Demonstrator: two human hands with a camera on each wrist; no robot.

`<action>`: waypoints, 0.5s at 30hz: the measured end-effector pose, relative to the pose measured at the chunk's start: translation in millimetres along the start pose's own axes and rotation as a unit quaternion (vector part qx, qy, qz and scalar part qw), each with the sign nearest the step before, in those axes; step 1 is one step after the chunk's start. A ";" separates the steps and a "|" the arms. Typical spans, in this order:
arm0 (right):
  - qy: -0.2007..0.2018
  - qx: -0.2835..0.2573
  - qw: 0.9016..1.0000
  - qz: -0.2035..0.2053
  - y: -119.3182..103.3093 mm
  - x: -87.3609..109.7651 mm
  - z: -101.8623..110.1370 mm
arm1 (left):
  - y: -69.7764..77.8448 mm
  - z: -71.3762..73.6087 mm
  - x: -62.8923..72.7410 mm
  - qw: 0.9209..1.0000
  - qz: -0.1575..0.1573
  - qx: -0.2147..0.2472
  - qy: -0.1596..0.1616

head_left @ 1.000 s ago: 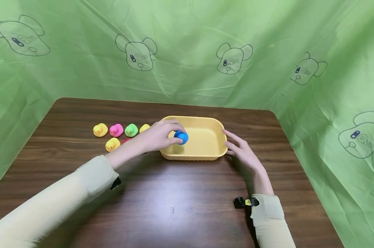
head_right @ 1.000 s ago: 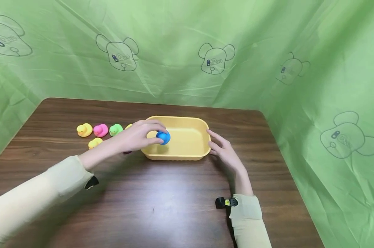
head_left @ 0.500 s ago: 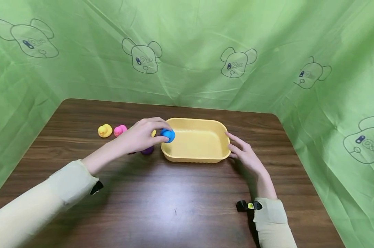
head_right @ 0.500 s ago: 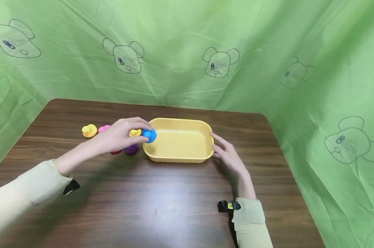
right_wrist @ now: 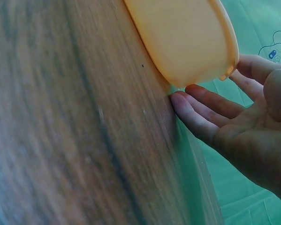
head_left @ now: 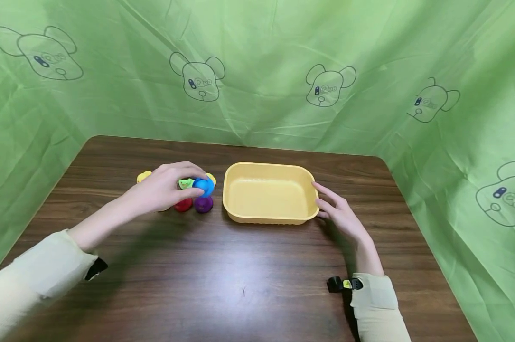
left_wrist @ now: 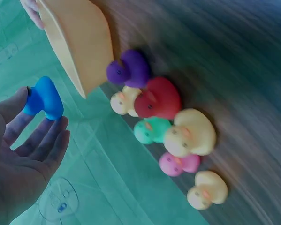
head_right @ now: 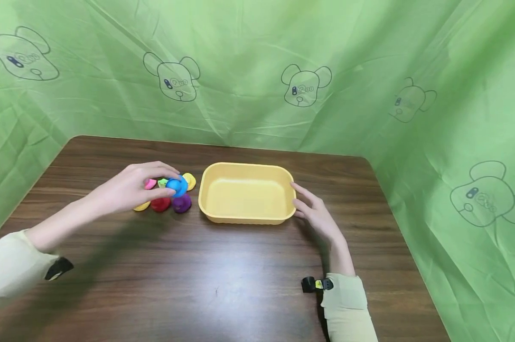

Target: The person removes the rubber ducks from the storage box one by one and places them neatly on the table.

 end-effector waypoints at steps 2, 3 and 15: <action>-0.001 0.000 1.000 0.001 0.1 0.2 -0.1 | -4.6 4.8 7.2 1.000 0.008 -0.003 0.003; 0.000 -0.001 1.000 0.001 0.1 0.6 0.4 | -7.2 7.1 10.5 1.000 0.015 -0.004 0.004; -0.001 -0.007 1.000 0.006 0.4 -1.9 0.7 | -35.8 33.7 54.8 0.997 0.065 -0.040 0.019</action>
Point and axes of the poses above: each hand's wrist, its own x-axis away from the middle knuckle, its own z-axis out of the back of the hand, y = z × x, the point moved 8 cm from there along -x, towards the middle knuckle, and after that the axes turned 11 degrees about -z, right-handed, at the moved point
